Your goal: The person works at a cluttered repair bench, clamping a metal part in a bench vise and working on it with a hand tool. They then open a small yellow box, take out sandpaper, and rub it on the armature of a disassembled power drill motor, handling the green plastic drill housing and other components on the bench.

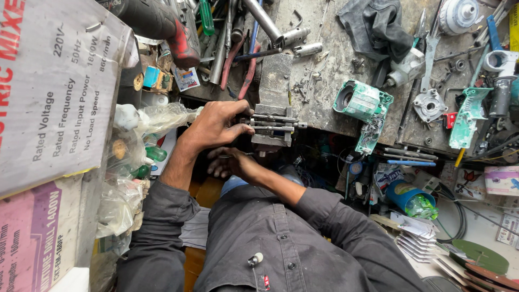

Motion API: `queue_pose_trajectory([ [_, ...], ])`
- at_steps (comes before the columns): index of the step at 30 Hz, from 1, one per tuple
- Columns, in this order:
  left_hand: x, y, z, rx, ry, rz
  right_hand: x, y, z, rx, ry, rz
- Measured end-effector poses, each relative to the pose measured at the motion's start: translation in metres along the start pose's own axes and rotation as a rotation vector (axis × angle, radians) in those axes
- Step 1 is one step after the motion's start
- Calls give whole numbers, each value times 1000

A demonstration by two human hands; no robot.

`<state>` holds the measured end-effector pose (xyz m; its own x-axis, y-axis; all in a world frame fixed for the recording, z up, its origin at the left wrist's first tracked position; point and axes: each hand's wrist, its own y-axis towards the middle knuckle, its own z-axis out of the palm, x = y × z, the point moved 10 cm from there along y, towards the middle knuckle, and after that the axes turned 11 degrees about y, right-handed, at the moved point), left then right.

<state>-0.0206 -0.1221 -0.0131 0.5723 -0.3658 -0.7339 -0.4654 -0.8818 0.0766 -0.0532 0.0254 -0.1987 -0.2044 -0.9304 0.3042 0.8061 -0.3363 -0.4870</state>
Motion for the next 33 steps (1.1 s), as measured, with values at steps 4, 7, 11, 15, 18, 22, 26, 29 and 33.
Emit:
queue_pose_trajectory([
  [4, 1, -1, 0, -4, 4, -13, 5, -43, 20, 144, 287, 3],
  [7, 2, 0, 2, 13, -13, -24, 10, -87, -3, 225, 356, 111],
  [11, -1, 0, -1, -8, -25, -1, 32, -123, -59, 287, 126, 277],
  [15, 2, 0, 0, 13, -35, -44, 46, -109, -121, 171, -533, 445],
  [18, -2, 0, -2, -5, -53, -13, 48, -96, -139, 126, -916, 459],
  [22, 0, 1, 0, 7, -53, -33, 71, -81, -151, -209, -1540, 113],
  [26, 4, -1, 2, 19, -55, -64, 67, -61, -120, -348, -1319, -405],
  [29, -1, -1, -1, -18, -50, 1, 54, -29, -99, -394, -680, -587],
  [33, -1, -1, -3, -37, -42, 47, 34, 17, -47, -284, -361, -473],
])
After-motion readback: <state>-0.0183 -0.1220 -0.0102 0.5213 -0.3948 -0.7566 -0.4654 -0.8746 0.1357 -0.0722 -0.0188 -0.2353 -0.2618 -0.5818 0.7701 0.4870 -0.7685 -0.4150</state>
